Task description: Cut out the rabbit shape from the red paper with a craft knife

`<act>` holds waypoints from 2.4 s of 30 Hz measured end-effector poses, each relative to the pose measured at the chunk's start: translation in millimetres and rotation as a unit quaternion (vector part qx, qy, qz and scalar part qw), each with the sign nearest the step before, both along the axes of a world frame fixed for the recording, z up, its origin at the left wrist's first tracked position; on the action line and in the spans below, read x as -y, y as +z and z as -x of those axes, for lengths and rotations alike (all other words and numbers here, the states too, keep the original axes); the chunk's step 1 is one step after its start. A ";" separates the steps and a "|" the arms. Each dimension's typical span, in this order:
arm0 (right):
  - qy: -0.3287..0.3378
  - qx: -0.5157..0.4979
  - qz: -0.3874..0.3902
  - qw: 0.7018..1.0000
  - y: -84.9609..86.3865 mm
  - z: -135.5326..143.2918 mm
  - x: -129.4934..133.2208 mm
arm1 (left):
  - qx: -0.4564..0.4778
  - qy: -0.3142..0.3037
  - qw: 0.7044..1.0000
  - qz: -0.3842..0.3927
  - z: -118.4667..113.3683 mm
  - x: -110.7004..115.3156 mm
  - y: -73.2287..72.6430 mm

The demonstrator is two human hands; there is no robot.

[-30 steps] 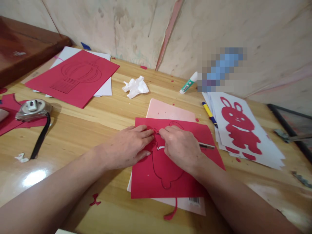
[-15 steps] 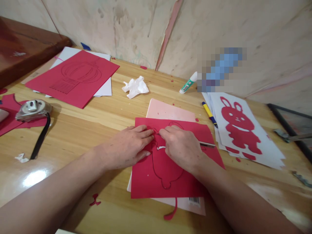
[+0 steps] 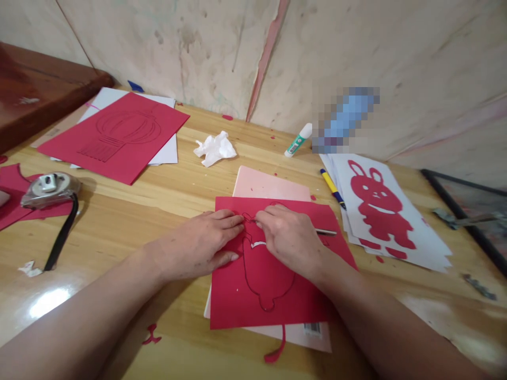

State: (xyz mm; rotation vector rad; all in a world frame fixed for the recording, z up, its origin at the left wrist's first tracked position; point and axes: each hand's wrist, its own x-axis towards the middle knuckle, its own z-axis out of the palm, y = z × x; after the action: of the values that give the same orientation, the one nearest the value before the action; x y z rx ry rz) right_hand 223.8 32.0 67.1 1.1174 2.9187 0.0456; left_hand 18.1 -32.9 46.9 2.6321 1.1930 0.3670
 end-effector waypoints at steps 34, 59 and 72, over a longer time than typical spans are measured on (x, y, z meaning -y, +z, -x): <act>-0.125 -0.024 0.053 0.990 -9.8 -14.1 -62.3 | -0.048 0.014 0.998 0.026 2.7 -0.6 3.0; -0.055 -0.082 0.009 0.995 7.7 10.1 -63.5 | 0.017 0.013 0.999 -0.024 8.3 -39.4 -7.2; -0.029 -0.051 0.001 0.998 -8.8 15.7 -51.1 | 0.016 0.010 0.999 -0.038 6.7 -43.0 -18.5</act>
State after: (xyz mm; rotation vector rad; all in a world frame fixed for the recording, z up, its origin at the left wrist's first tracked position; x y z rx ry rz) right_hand 208.1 83.1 58.3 1.2384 2.9720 -0.0145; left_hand 11.4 10.1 28.5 2.6701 1.2186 0.4658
